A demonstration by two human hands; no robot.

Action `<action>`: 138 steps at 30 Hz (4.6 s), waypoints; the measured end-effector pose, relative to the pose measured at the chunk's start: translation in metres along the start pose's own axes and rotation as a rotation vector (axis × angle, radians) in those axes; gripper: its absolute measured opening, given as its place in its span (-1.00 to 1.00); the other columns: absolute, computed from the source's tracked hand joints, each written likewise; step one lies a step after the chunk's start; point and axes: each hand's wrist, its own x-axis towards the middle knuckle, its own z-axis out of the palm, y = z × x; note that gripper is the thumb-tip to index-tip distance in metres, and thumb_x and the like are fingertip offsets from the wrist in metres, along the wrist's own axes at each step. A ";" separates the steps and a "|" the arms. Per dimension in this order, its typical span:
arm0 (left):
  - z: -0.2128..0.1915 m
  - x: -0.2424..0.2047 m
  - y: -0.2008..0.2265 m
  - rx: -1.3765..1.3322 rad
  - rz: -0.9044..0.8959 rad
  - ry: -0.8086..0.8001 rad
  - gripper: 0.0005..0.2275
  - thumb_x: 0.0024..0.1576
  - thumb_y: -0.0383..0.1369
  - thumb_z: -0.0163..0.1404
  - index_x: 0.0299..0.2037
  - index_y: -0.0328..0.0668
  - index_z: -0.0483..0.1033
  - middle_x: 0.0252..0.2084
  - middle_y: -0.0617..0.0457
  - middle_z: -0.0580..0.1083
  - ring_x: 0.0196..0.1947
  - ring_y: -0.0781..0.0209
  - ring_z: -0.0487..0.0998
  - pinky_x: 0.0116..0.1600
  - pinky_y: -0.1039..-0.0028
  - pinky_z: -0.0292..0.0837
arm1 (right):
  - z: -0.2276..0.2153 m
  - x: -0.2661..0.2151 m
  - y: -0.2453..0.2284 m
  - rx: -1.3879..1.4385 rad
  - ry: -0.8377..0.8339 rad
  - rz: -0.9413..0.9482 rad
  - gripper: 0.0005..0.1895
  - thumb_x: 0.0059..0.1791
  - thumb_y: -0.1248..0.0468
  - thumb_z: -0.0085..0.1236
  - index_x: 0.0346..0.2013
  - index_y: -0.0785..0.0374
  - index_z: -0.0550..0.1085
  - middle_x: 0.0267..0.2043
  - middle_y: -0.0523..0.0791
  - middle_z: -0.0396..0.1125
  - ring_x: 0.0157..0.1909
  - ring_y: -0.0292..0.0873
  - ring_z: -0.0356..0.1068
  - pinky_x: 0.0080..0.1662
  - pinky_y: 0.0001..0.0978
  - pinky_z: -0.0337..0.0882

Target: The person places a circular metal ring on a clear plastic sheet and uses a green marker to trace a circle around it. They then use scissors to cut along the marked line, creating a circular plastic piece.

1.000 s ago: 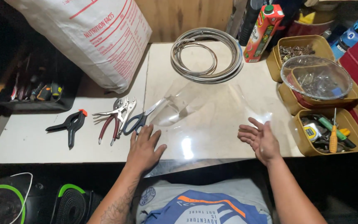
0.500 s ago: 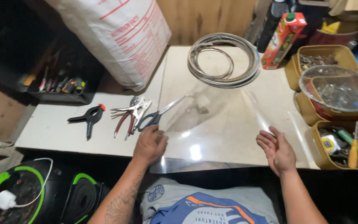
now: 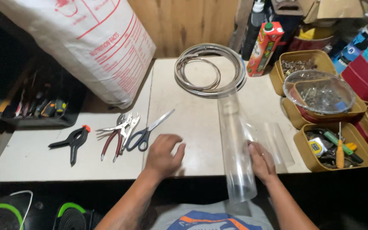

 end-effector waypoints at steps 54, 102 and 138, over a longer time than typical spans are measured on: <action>0.160 0.290 -0.123 -0.012 -0.758 0.114 -0.75 0.03 -0.02 0.22 -0.38 0.03 0.67 -0.37 0.06 0.65 -0.30 0.06 0.65 -0.09 0.24 0.47 | 0.000 -0.005 -0.015 0.081 -0.003 0.004 -0.49 -0.05 -0.08 0.05 0.05 0.13 0.60 0.09 -0.15 0.56 0.15 -0.21 0.52 0.18 -0.39 0.44; 0.199 0.271 -0.096 0.243 -0.131 -0.518 -0.80 0.19 -0.32 -0.09 -0.22 -0.16 0.62 -0.23 -0.28 0.56 -0.23 -0.45 0.56 -0.15 -0.17 0.47 | 0.007 -0.007 -0.011 -0.023 -0.011 -0.403 -0.68 -0.05 0.36 0.01 -0.04 0.16 0.55 -0.14 -0.14 0.48 -0.14 -0.19 0.55 0.02 -0.40 0.51; 0.032 0.102 0.060 -1.003 -0.943 0.157 -0.84 0.31 -0.39 -0.05 -0.31 -0.25 0.47 -0.47 -0.02 0.46 -0.47 0.22 0.50 -0.34 0.36 0.64 | 0.075 -0.040 -0.098 -0.903 -0.257 -0.103 -0.02 -0.19 -0.62 -0.23 0.47 -0.48 0.05 0.43 -0.09 0.02 0.38 0.14 0.02 0.28 0.11 0.06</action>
